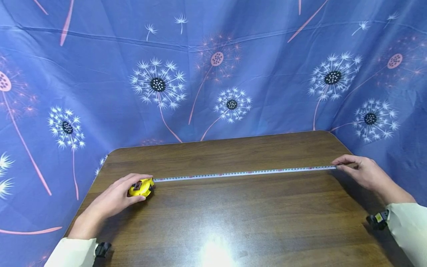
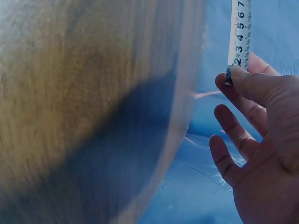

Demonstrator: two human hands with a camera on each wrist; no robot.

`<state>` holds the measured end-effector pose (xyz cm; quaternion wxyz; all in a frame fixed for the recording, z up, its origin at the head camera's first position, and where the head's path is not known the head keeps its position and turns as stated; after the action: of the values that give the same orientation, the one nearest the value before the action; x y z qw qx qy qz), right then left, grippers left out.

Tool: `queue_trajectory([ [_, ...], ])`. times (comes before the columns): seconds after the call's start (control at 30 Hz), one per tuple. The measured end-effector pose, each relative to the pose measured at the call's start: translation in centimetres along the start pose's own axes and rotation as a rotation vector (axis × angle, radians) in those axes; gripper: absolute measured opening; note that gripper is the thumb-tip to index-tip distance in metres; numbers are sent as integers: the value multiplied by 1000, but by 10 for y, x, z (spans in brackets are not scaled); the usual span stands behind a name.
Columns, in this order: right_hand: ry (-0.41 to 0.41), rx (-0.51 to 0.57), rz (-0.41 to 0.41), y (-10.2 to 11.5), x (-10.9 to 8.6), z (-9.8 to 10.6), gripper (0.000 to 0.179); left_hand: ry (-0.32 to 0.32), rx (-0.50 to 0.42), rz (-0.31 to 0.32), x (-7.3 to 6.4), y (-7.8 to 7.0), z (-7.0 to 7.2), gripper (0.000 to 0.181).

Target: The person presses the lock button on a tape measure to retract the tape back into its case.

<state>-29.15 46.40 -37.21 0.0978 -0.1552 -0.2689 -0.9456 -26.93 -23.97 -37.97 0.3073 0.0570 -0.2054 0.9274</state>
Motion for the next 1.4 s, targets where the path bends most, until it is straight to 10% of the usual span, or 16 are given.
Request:
queue_trajectory([
  [0.77,-30,-35,18,5,8,13,21,-12,112,-116,4,-20,-1,60],
  [1.4,-55,-96,-21,10,14,22,16,16,136,-85,2,-24,8,50],
])
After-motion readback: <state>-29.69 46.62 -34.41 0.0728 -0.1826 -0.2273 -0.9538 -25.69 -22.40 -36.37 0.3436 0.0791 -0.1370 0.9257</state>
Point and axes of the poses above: each hand's wrist, its own x-axis towards the middle knuckle, its own z-axis out of the back of the hand, y = z × x, the point moved 10 cm from there along x, towards the middle knuckle, and after that the axes turned 6 degrees about -z, right-handed, at the moved point
